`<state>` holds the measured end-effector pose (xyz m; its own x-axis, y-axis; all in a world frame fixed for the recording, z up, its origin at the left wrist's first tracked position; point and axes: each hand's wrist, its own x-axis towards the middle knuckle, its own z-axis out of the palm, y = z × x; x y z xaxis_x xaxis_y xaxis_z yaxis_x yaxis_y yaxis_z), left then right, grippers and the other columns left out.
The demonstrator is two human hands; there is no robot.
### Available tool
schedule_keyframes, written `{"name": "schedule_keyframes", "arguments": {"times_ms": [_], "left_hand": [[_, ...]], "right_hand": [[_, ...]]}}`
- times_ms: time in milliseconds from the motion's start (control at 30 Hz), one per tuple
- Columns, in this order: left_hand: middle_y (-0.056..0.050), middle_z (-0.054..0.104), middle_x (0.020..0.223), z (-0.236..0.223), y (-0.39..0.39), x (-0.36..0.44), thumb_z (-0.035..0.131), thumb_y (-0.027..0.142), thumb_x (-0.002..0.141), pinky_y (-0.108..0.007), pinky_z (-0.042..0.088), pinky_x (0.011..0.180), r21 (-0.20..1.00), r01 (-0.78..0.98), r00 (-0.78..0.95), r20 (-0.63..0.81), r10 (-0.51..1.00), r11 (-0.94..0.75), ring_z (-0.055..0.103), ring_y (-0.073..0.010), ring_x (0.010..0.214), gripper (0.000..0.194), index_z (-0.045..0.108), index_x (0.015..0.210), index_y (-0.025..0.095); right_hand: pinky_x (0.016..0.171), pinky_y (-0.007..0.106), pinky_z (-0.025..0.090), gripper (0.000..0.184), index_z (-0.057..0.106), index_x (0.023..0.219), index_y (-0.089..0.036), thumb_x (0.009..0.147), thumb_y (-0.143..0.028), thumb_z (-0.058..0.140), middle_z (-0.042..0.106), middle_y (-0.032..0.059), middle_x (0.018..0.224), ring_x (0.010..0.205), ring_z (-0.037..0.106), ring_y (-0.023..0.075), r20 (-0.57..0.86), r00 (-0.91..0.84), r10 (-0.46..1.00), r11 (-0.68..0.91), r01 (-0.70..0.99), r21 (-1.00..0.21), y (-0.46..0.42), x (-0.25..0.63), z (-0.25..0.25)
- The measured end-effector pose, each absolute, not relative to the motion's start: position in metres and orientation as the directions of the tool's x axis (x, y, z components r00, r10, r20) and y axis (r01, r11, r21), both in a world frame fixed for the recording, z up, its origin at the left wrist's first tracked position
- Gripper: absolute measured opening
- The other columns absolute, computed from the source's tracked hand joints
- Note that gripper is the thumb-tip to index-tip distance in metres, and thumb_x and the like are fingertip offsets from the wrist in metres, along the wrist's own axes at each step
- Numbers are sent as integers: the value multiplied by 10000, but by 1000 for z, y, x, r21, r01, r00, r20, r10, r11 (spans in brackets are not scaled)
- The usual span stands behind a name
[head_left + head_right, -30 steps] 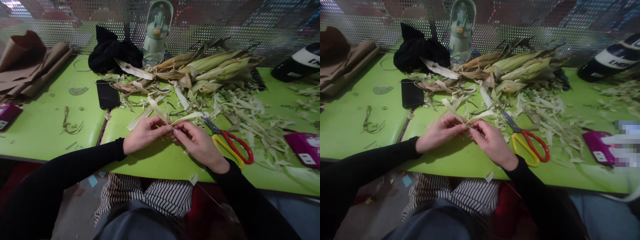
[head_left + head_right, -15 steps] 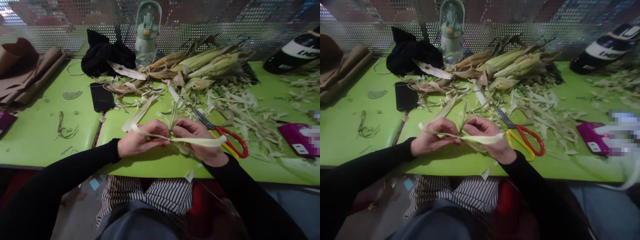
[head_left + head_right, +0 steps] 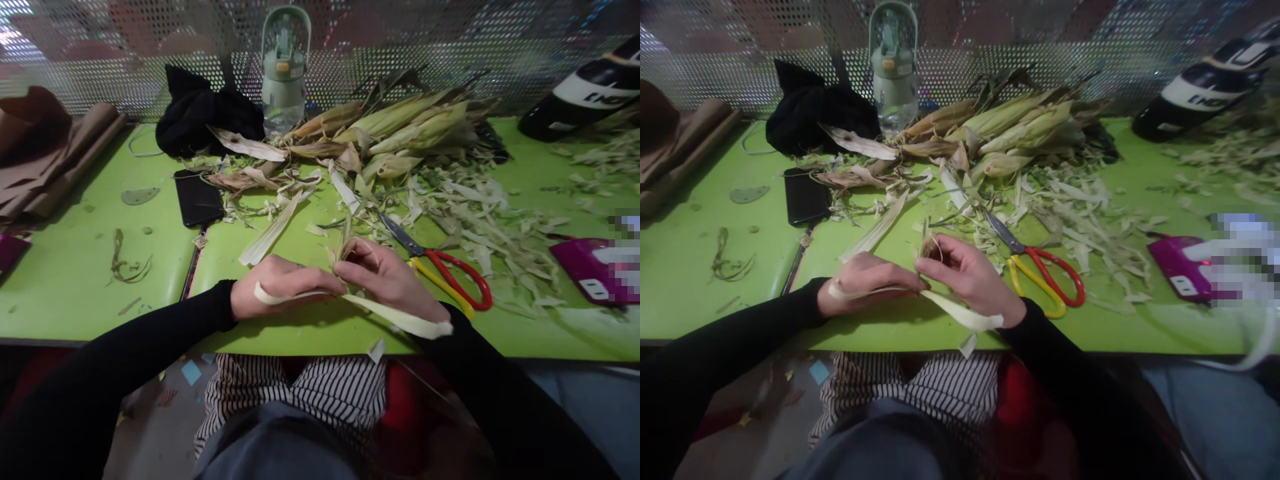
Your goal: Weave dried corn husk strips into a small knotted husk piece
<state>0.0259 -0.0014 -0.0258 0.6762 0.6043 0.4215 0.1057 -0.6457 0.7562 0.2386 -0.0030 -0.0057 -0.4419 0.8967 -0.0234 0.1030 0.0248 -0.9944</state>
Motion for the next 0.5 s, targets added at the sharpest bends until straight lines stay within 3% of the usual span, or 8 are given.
{"name": "schedule_keyframes", "arguments": {"times_ms": [100, 167, 333, 500], "left_hand": [[-98, 788, 992, -25, -3, 33, 635, 247, 934, -242, 573, 791, 897, 54, 659, 298, 691, -439, 733, -145, 877, 191, 725, 1068, 144], [-105, 779, 973, -26, -6, 38, 648, 252, 925, -245, 585, 768, 969, 12, 627, 186, 757, -248, 728, -145, 856, 194, 715, 1051, 121], [-81, 756, 885, -26, -11, 47, 679, 265, 901, -227, 590, 679, 987, -121, 576, -20, 817, 110, 724, -140, 810, 225, 673, 1057, 103], [-83, 774, 916, -16, -3, 46, 604, 203, 932, -266, 603, 810, 922, -258, 513, -122, 850, 288, 740, -139, 872, 212, 655, 1106, 92]], "right_hand": [[604, 269, 485, 292, 601, 826, -236, 846, -501, 720, 591, -13, 763, 684, 557, 141, -100, -400, 911, -61, 109, -992, -1, 237, -14], [532, 247, 456, 305, 555, 802, -236, 840, -490, 721, 569, -30, 729, 620, 536, 123, -150, -364, 919, -132, 74, -988, -2, 234, -19], [499, 247, 455, 345, 513, 814, -230, 828, -508, 718, 585, -43, 675, 544, 575, 118, -285, -408, 867, -313, -2, -950, -3, 225, -25], [616, 278, 496, 328, 621, 881, -226, 919, -551, 601, 656, 3, 804, 697, 621, 146, -120, -265, 957, -88, 130, -988, 3, 232, -19]]}}
